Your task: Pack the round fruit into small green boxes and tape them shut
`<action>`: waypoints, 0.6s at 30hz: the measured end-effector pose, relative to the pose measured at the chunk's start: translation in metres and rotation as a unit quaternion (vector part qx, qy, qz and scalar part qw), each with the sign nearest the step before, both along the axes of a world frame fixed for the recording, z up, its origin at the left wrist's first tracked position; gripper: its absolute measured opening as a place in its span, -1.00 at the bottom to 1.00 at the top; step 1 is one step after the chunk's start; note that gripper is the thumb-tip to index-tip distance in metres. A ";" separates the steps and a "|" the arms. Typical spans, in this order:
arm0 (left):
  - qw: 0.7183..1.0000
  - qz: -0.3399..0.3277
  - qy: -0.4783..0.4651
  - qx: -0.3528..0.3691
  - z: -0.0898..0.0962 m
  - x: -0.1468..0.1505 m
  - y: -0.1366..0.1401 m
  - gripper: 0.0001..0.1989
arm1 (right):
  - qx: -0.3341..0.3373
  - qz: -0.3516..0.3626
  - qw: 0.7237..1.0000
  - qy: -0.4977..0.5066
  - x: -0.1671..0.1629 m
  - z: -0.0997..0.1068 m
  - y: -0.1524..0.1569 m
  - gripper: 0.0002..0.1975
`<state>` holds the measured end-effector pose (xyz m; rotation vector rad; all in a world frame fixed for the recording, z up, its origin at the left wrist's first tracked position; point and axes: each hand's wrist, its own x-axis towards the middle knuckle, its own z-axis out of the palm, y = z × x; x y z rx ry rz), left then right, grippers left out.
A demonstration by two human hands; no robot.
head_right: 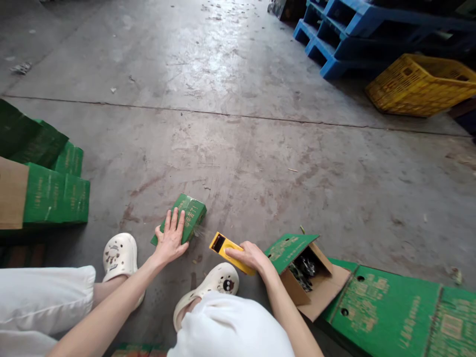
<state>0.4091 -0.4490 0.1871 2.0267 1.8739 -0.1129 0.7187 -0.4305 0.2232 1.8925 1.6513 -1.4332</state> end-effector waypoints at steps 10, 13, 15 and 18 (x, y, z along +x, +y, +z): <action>0.983 0.047 -0.162 -0.067 -0.012 -0.138 0.050 -0.06 | 0.000 0.036 0.999 0.037 -0.122 -0.008 0.060 -0.39; 0.988 0.084 -0.125 -0.028 -0.014 -0.153 0.053 -0.16 | 0.024 0.040 0.997 0.063 -0.156 -0.001 0.071 -0.34; 0.993 0.099 -0.068 -0.007 -0.016 -0.139 0.049 -0.01 | 0.039 0.046 0.996 0.064 -0.170 0.002 0.074 -0.31; 0.994 0.109 0.002 -0.003 -0.022 -0.107 0.041 0.33 | 0.028 0.053 0.996 0.067 -0.176 0.002 0.075 -0.31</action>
